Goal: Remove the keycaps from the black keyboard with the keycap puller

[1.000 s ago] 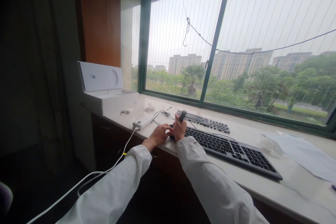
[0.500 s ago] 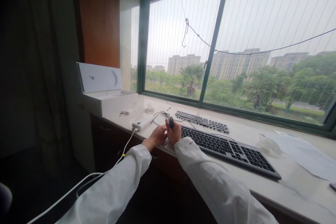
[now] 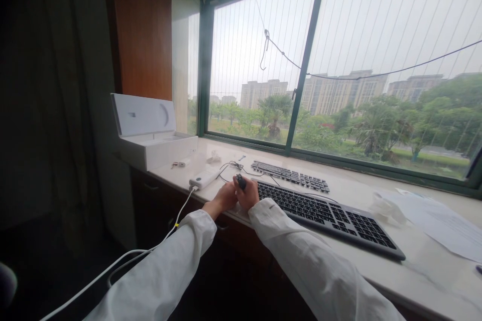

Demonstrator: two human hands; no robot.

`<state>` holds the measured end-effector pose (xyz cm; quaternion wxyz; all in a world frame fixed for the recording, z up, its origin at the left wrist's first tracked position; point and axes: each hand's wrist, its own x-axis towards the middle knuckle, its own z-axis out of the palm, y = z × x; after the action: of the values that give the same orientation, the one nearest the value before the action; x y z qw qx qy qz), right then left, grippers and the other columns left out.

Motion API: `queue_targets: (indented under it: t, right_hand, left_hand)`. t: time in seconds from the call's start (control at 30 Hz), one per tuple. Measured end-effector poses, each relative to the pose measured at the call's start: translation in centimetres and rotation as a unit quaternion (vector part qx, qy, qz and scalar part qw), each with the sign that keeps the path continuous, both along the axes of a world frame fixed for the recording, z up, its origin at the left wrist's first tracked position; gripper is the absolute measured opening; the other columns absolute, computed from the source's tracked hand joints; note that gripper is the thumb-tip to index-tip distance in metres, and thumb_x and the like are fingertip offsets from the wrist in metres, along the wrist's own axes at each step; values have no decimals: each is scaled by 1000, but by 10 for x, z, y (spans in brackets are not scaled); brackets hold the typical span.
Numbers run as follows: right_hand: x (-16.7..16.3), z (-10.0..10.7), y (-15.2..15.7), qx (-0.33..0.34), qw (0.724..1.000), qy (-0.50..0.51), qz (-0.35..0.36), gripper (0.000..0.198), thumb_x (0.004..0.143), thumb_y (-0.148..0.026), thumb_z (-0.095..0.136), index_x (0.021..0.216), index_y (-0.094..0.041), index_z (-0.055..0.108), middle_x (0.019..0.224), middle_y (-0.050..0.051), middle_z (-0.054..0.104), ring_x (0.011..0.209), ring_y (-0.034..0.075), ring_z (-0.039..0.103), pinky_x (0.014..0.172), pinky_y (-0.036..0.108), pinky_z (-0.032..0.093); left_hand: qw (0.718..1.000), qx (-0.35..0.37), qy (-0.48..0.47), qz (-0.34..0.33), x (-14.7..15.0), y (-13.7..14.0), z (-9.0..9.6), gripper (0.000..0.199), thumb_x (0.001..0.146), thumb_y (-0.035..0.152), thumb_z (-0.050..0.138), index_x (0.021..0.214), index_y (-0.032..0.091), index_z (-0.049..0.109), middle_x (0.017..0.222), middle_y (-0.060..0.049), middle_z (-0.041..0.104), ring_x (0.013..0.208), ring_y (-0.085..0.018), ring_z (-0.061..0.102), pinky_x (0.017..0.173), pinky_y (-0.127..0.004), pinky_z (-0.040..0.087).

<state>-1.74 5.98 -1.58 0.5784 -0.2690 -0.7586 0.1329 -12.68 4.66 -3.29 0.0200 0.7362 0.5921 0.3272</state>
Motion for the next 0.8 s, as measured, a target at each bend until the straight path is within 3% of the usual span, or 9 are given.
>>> queue_targets:
  t: [0.23, 0.47, 0.63, 0.8]
  right_hand:
    - [4, -4, 3, 26, 999, -20, 11, 46, 80, -47, 56, 48, -20, 38, 43, -4, 35, 46, 9, 31, 48, 25, 28]
    - [5, -2, -1, -13, 999, -21, 45, 45, 76, -48, 61, 45, -19, 44, 42, -4, 38, 45, 9, 32, 50, 25, 31]
    - [4, -4, 5, 0, 1000, -9, 2, 46, 81, -45, 55, 47, -19, 40, 44, -4, 34, 46, 9, 31, 49, 26, 27]
    - [4, -8, 10, 12, 1000, -1, -16, 45, 82, -44, 54, 48, -19, 38, 46, -5, 31, 47, 9, 31, 49, 25, 27]
  left_hand:
    - [1000, -4, 9, -1, -2, 0, -1, 24, 82, 26, 51, 98, 16, 66, 94, -12, 69, 89, -26, 64, 76, -33, 50]
    - [1000, -18, 16, 0, -3, 7, -5, 28, 80, 24, 52, 104, 16, 63, 100, -13, 68, 92, -27, 63, 77, -35, 51]
    - [1000, -9, 8, -4, -1, 3, -4, 32, 82, 27, 52, 110, 17, 62, 105, -12, 67, 97, -27, 62, 81, -36, 50]
    - [999, -6, 4, -38, -2, 1, 1, 28, 78, 28, 57, 103, 20, 65, 101, -7, 69, 94, -23, 63, 81, -29, 50]
